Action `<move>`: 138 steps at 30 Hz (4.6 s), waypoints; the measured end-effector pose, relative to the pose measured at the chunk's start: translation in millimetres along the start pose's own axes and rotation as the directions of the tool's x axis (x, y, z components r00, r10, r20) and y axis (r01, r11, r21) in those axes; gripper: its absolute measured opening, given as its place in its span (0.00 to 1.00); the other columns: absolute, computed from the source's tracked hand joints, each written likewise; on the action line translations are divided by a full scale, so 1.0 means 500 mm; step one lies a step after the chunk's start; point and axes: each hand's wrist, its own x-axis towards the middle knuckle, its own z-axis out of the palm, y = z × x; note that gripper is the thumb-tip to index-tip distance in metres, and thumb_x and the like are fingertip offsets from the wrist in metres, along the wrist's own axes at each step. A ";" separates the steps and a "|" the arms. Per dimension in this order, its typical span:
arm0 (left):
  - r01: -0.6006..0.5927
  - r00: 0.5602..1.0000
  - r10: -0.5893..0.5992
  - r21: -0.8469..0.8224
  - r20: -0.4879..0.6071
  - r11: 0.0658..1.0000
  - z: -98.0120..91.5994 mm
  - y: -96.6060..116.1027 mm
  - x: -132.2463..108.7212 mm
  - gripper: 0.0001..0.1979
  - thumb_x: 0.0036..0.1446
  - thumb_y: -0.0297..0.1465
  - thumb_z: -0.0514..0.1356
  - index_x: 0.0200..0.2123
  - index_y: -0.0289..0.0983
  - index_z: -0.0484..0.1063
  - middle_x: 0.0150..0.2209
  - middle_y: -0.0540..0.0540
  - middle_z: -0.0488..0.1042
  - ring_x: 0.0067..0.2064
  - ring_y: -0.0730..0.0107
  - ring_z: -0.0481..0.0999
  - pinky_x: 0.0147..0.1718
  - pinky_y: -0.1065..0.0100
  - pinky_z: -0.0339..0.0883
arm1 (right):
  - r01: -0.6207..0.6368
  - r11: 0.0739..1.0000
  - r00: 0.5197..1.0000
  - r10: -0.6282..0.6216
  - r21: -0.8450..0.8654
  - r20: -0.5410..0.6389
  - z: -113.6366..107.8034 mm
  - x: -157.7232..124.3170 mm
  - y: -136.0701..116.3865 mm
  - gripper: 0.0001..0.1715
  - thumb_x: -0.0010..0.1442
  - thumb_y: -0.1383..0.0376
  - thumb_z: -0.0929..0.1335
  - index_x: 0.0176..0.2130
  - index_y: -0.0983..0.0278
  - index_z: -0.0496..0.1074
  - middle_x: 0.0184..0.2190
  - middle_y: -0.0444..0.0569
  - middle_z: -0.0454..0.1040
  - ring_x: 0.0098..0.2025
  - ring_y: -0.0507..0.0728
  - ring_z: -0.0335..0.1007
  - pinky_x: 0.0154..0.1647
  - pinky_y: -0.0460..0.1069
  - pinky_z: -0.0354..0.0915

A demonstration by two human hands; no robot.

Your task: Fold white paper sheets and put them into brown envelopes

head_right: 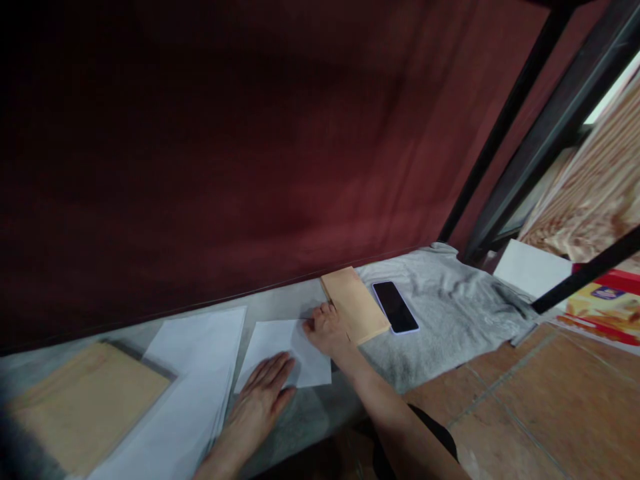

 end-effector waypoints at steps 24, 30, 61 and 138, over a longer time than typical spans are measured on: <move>0.170 0.978 -0.156 0.099 -0.138 0.980 -0.054 0.024 0.007 0.27 0.60 0.21 0.50 0.60 0.41 0.69 0.55 0.45 0.77 0.53 0.57 0.76 0.51 0.55 0.72 | -0.106 0.936 0.994 0.096 0.335 0.047 -0.033 -0.006 0.018 0.12 0.67 0.62 0.65 0.46 0.61 0.75 0.45 0.52 0.78 0.50 0.58 0.73 0.53 0.52 0.65; 0.048 0.958 -0.070 -0.087 -0.278 0.995 -0.071 0.009 -0.004 0.29 0.62 0.19 0.47 0.64 0.43 0.64 0.60 0.47 0.72 0.61 0.63 0.70 0.59 0.58 0.68 | -0.317 0.570 0.948 0.182 0.758 0.260 -0.048 -0.010 0.029 0.24 0.65 0.52 0.65 0.51 0.64 0.74 0.45 0.53 0.79 0.47 0.60 0.75 0.50 0.55 0.69; 0.107 0.985 -0.038 -0.425 0.169 0.899 -0.058 -0.062 0.014 0.46 0.41 0.10 0.45 0.59 0.51 0.69 0.63 0.54 0.68 0.66 0.69 0.65 0.64 0.52 0.62 | -0.202 0.872 0.924 0.019 0.445 0.383 -0.104 -0.104 0.060 0.11 0.64 0.65 0.66 0.40 0.60 0.78 0.25 0.44 0.77 0.28 0.54 0.73 0.32 0.47 0.66; 0.023 1.000 -0.022 0.052 -0.020 0.998 0.011 0.071 -0.024 0.40 0.59 0.50 0.58 0.67 0.34 0.56 0.69 0.32 0.58 0.70 0.48 0.56 0.66 0.44 0.54 | 0.087 0.992 0.988 -0.097 -0.090 -0.117 0.031 -0.098 0.010 0.31 0.69 0.63 0.60 0.67 0.69 0.59 0.62 0.60 0.68 0.62 0.65 0.63 0.64 0.61 0.57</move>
